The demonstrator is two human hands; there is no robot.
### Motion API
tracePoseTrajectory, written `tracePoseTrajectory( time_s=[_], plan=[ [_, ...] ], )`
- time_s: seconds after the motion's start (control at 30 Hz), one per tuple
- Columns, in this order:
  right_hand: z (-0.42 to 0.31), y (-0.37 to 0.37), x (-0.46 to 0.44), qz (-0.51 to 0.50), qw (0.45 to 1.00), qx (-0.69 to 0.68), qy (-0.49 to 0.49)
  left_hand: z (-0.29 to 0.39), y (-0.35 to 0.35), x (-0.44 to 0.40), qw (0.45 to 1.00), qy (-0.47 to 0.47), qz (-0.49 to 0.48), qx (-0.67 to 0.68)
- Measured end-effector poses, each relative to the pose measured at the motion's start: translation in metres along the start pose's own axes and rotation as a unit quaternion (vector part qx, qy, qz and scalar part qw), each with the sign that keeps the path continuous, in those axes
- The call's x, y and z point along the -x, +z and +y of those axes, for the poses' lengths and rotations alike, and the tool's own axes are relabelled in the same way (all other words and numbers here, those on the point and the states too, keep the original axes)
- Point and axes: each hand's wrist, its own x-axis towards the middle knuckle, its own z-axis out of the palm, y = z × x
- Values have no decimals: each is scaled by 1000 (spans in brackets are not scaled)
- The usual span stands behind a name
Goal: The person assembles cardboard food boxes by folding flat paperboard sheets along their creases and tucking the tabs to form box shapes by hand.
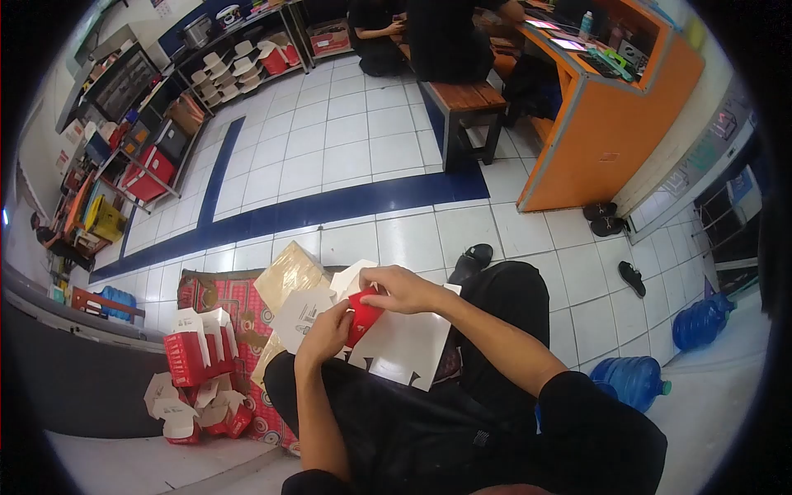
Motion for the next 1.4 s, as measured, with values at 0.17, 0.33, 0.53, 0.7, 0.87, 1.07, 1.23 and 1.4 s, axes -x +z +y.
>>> tracePoseTrajectory(
  time_s=[0.17, 0.33, 0.53, 0.7, 0.87, 1.07, 1.23, 1.4],
  plan=[
    [-6, -3, -2, 74, 996, -49, -16, 10, 0, 0, 994, 61, 90, 33],
    [6, -9, -2, 21, 998, -65, -6, 15, -1, 1, 992, 72, 99, 12],
    [2, -10, 1, -28, 999, -43, -7, 18, 2, -3, 996, 40, 74, 25],
    [0, -4, 0, -36, 999, 2, -14, 19, -12, 5, 998, 10, 58, 30],
    [-5, -4, -2, 32, 999, -21, -12, 3, -13, 3, 992, 84, 78, 60],
    [-5, 3, -1, 49, 996, 26, -77, 30, -20, 11, 995, 54, 74, 50],
    [-25, 22, -9, 236, 970, -36, -44, 31, -11, 0, 967, 80, 235, 58],
    [-15, 50, -11, 246, 963, -101, -51, 50, 0, -8, 866, 138, 361, 319]
  ],
)
